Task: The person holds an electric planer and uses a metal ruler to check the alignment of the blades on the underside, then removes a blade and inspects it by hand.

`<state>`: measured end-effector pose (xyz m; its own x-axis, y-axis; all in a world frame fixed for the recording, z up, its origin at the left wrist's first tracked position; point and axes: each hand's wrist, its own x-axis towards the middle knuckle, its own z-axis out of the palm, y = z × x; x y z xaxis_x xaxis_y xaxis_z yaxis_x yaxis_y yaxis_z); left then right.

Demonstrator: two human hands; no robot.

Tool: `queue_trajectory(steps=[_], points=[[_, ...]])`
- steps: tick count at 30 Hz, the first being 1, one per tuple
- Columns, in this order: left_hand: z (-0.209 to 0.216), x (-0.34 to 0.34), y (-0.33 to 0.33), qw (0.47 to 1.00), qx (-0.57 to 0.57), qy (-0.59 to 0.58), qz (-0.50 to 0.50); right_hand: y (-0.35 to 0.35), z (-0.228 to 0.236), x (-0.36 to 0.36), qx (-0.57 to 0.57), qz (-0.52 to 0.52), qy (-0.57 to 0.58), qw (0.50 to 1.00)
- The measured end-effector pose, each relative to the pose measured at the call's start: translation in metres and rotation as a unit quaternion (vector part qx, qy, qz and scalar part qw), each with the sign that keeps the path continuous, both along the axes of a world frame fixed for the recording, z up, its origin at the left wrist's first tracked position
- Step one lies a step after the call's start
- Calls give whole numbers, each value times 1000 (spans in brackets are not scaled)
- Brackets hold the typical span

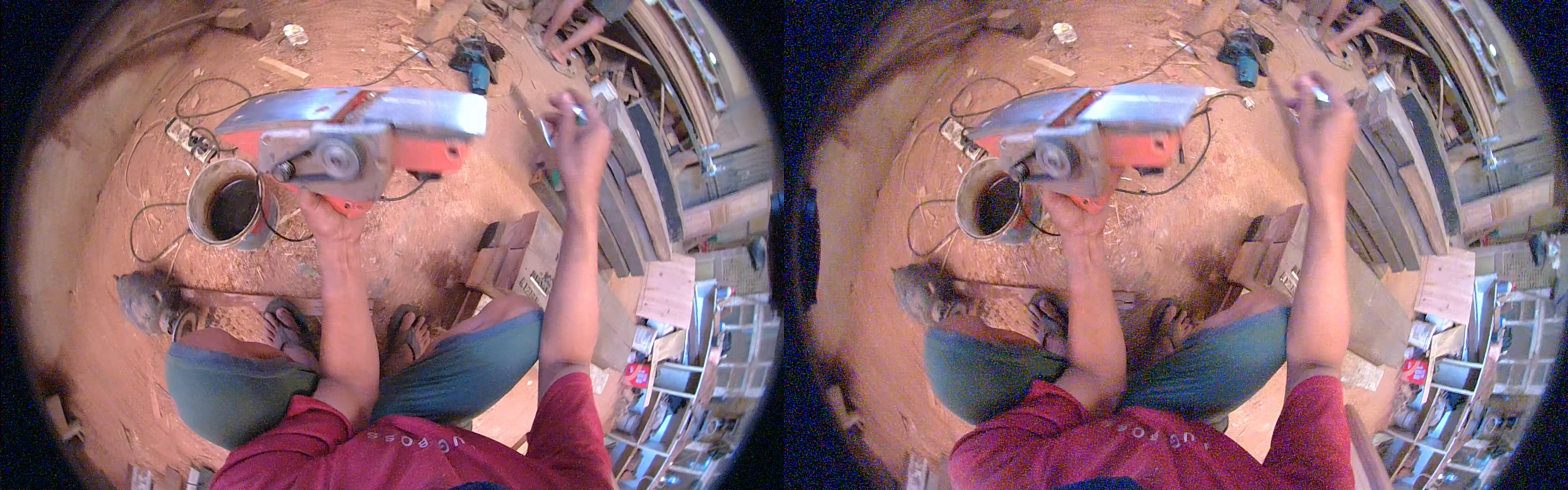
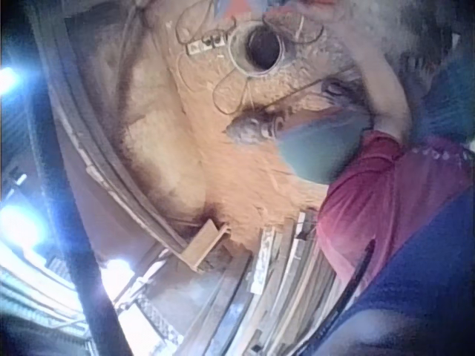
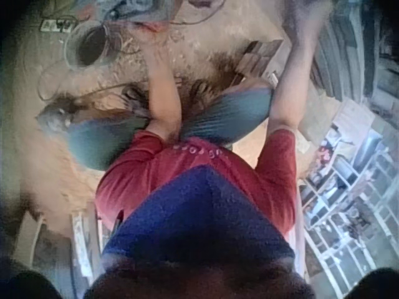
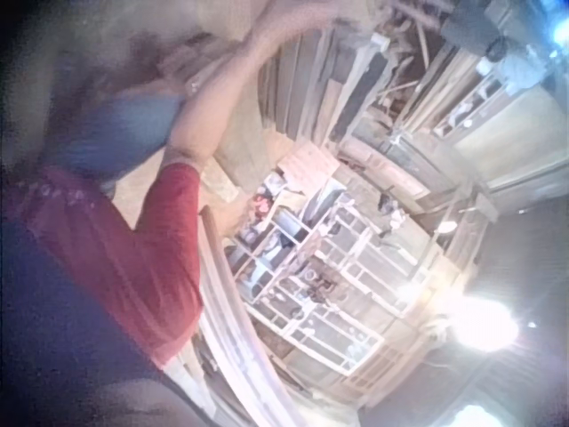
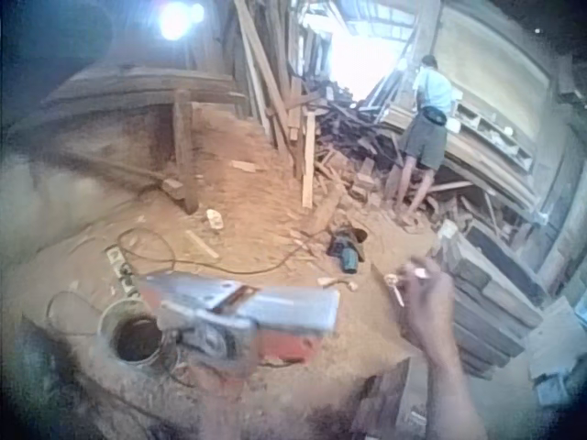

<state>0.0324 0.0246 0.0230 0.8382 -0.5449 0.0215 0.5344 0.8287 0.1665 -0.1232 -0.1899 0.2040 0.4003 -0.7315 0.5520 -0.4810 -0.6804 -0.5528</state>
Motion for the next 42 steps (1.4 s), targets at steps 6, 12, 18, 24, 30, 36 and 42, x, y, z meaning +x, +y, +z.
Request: queue_trajectory(steps=[6,12,18,24,30,36,42], points=[[32,-12,-3,983,31,-180,-3,13,38,-27,-74,-9,-213,974],[-23,-14,-2,996,-47,-62,-48,64,68,-28,117,184,-333,918],[-35,-19,-9,994,-59,-53,-73,97,70,-25,161,255,-274,913],[-38,-21,-16,992,-74,-58,-90,97,61,-17,171,276,-298,898],[-41,-17,-17,990,-80,-63,-95,96,55,-18,186,304,-309,882],[-44,-16,-20,990,-86,-57,-99,100,59,-16,174,292,-301,891],[-46,-18,-19,989,-92,-55,-99,100,57,-18,178,327,-275,886]])
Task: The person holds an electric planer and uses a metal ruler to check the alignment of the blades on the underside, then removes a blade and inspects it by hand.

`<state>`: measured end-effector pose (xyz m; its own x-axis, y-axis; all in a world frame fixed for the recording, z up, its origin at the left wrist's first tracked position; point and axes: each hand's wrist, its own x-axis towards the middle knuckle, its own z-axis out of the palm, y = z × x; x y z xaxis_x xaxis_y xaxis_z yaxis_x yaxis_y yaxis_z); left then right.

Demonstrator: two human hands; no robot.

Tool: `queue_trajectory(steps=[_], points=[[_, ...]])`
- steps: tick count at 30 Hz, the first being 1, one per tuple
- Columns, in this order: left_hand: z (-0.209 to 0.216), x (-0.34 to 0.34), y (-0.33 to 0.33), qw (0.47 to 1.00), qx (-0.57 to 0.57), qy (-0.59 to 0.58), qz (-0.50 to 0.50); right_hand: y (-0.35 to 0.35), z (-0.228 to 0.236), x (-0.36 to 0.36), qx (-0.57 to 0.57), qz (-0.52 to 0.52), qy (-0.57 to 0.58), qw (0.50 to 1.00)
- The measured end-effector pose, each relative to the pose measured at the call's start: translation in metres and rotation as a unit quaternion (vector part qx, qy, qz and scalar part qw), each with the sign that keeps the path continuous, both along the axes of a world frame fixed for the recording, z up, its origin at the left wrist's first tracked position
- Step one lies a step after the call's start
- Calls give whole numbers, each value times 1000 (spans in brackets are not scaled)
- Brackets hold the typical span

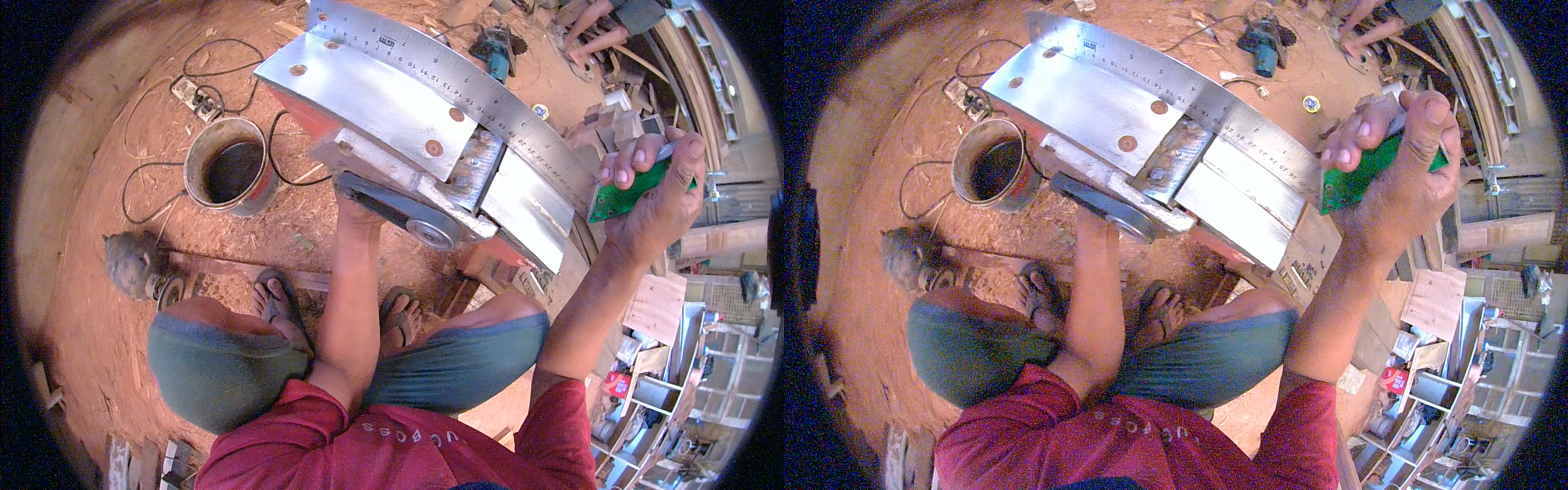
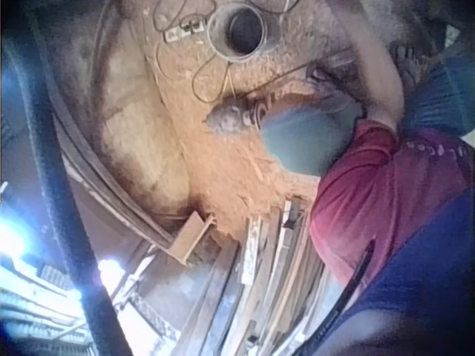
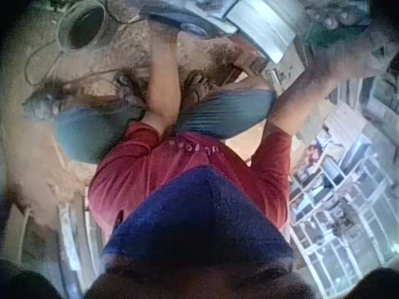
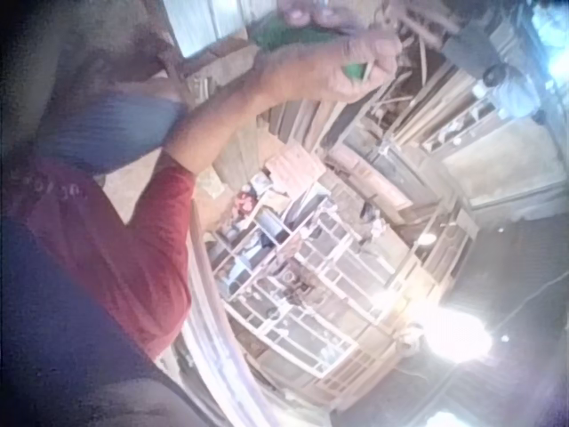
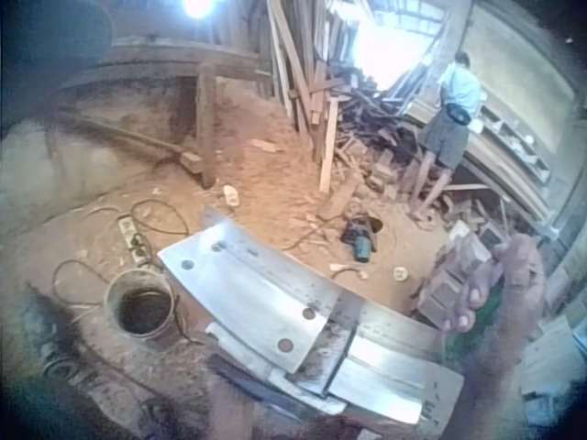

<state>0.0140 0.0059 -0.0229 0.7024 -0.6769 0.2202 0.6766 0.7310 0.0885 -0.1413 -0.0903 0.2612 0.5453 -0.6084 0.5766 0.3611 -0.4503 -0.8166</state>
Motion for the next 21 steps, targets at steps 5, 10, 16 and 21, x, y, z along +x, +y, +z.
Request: queue_trajectory(steps=[5,10,16,21], points=[[-3,-5,-4,1000,-8,8,7,-4,-4,0,-1,9,5,1000],[-2,-9,-5,1000,-7,7,28,-6,-4,0,-9,13,14,1000],[1,-7,-2,997,-47,60,-18,0,-2,4,-17,-16,36,999],[13,-11,3,999,-27,32,34,-6,0,0,-29,-35,65,997]])
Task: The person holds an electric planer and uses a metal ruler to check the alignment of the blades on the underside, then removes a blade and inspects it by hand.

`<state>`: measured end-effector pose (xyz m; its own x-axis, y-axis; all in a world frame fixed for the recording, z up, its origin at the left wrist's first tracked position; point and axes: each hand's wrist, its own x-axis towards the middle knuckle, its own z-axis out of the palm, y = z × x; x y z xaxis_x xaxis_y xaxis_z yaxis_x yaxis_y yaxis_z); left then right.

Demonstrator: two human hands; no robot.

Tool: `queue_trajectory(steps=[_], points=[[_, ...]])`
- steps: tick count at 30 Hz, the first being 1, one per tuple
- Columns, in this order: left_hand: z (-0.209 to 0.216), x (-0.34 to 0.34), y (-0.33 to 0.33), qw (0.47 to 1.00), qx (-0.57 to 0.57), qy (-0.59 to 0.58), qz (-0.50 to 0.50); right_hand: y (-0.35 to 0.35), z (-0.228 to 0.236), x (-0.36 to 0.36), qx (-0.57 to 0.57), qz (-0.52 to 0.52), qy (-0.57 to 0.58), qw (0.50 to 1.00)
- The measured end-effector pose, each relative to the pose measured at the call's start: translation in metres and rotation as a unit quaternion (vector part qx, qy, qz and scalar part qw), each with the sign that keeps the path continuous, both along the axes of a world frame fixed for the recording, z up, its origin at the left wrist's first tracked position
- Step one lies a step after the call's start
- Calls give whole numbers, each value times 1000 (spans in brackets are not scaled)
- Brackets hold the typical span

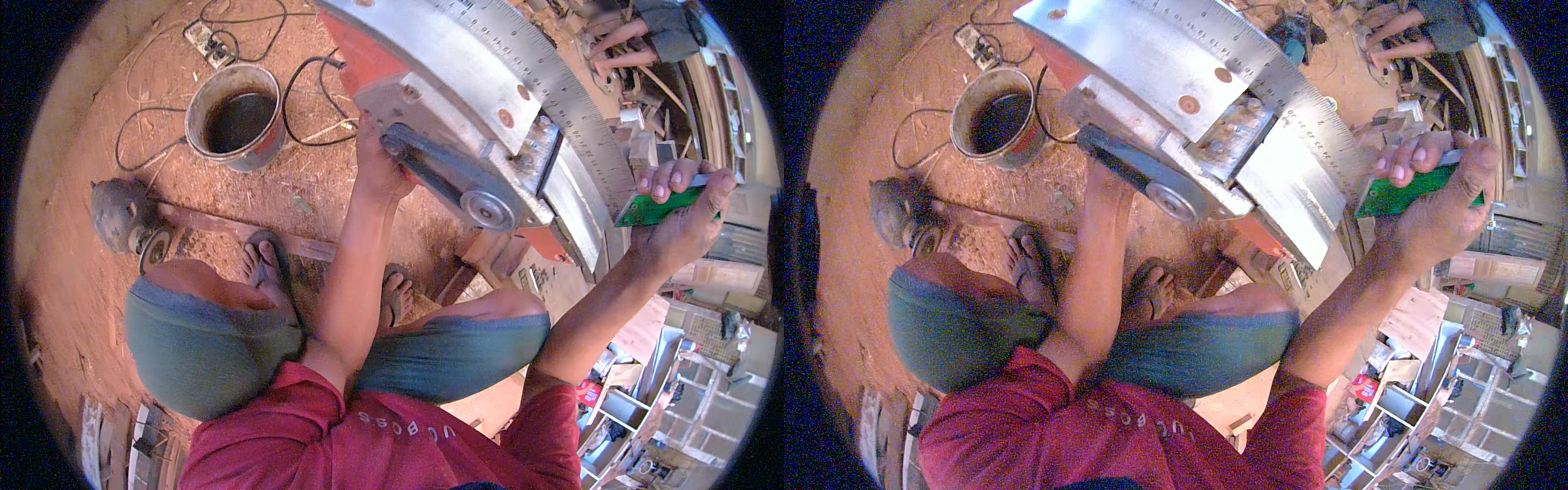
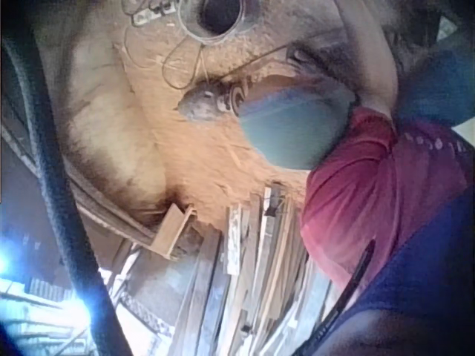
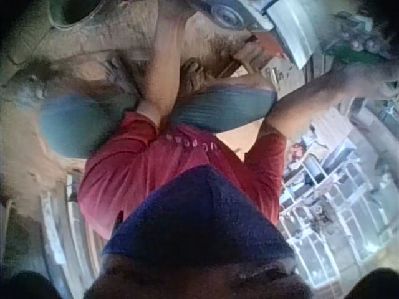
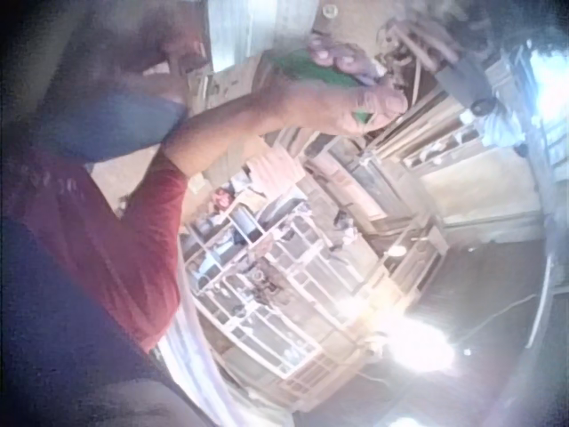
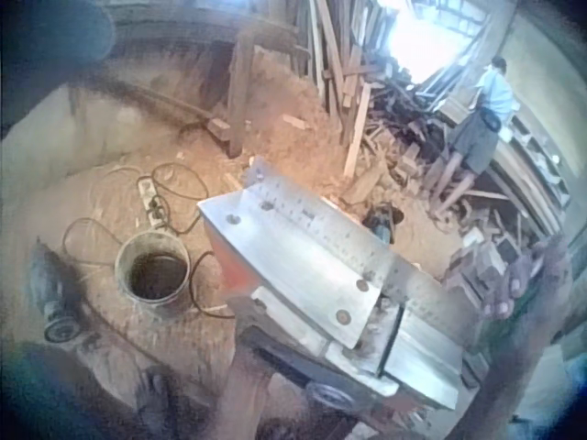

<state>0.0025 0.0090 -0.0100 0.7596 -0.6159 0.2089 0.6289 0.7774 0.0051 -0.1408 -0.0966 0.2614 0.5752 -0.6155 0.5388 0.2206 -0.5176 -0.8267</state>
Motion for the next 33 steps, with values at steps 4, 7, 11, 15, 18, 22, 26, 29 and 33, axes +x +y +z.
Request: queue_trajectory(steps=[4,7,11,15,18,22,26,29,33], points=[[3,2,1,998,19,-49,39,-13,-1,-4,17,37,1,999],[10,0,0,991,106,-36,67,-16,-1,-4,27,34,7,999],[19,1,9,991,102,-58,71,-17,-4,-2,17,9,2,1000],[4,1,5,994,102,-34,37,-26,-3,-3,29,20,4,999],[16,2,8,995,88,-10,33,-31,-3,-6,33,45,5,998],[20,5,6,991,77,-51,98,-27,-1,-5,32,53,9,998],[20,4,9,995,82,12,56,-25,-1,-4,33,60,6,998],[13,6,7,995,80,6,55,-28,-1,-5,36,68,7,997],[3,5,3,992,105,-44,60,-29,-2,-8,25,77,8,997]])
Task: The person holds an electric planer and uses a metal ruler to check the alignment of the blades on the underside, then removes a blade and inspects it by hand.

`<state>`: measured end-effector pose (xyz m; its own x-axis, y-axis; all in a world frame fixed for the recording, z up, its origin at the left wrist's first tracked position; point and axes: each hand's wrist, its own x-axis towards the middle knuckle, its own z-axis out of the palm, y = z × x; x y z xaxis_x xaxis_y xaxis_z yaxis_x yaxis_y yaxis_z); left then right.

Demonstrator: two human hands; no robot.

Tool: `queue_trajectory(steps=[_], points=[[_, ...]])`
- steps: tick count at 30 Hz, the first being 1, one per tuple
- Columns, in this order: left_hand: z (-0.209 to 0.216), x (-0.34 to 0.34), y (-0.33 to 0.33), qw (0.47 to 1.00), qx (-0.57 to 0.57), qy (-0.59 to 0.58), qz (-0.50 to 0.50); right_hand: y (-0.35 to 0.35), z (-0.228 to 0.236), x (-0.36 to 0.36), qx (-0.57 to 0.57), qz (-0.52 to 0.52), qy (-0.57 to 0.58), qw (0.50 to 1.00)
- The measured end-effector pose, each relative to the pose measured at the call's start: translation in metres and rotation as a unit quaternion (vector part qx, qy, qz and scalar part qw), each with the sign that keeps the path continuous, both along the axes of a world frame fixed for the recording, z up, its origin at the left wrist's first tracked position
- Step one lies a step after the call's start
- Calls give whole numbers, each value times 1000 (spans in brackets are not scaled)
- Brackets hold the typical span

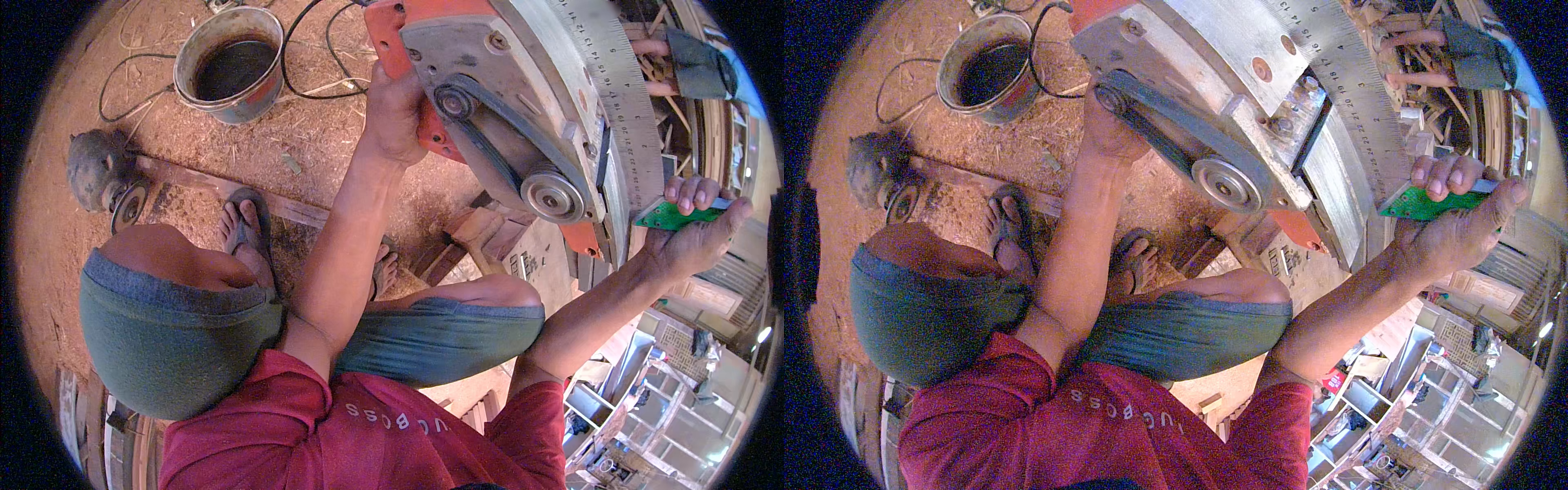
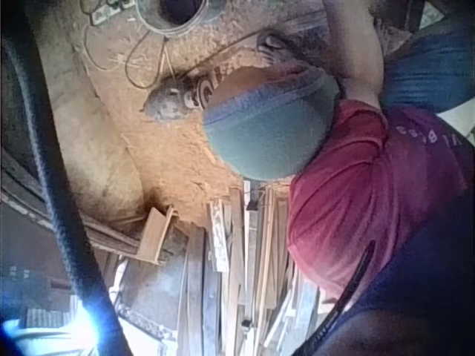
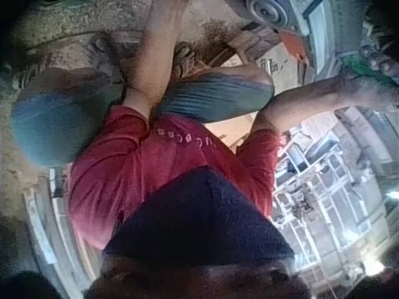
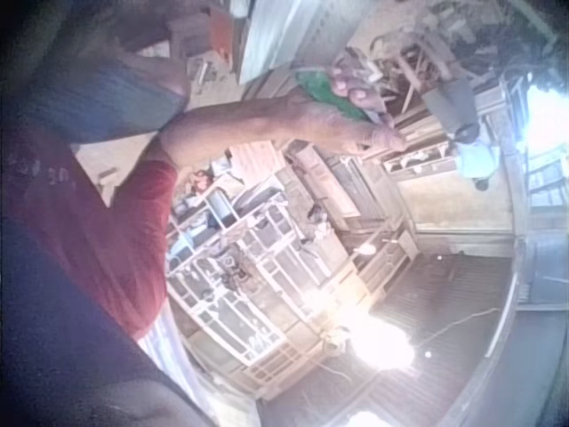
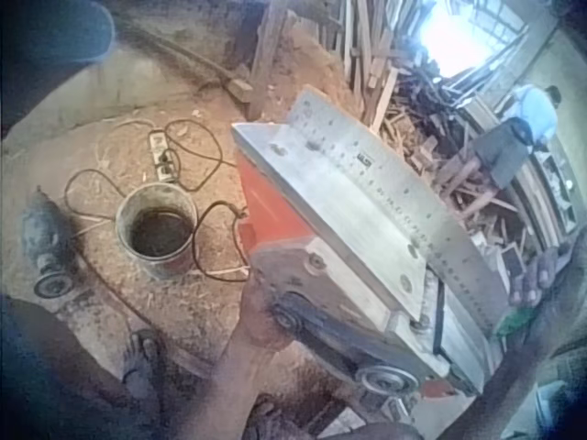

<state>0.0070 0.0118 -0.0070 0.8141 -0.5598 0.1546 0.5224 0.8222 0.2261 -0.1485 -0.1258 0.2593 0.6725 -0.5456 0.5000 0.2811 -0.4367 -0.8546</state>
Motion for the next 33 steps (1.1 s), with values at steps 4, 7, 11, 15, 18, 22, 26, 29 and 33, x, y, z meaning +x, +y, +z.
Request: queue_trajectory(steps=[4,7,11,15,18,22,26,29,33], points=[[-1,-1,0,1000,9,12,1,-8,1,-1,-16,-61,2,998],[-2,1,-2,1000,3,23,-7,-4,0,1,-11,-67,15,998],[-17,12,-9,971,-74,165,-157,0,0,-1,-16,-62,-9,998],[-20,4,-6,999,-33,14,-33,6,11,-14,42,-15,-56,997],[-2,1,0,999,-24,32,-24,10,15,-21,63,40,-34,997],[4,2,2,998,-15,63,-18,16,11,-15,74,35,-10,997],[10,-1,3,998,-5,63,-15,23,9,-9,48,31,7,998],[12,-2,3,998,-6,54,-19,25,7,-6,46,10,10,999],[8,-2,2,998,-16,56,-20,24,5,-5,38,3,13,999]])
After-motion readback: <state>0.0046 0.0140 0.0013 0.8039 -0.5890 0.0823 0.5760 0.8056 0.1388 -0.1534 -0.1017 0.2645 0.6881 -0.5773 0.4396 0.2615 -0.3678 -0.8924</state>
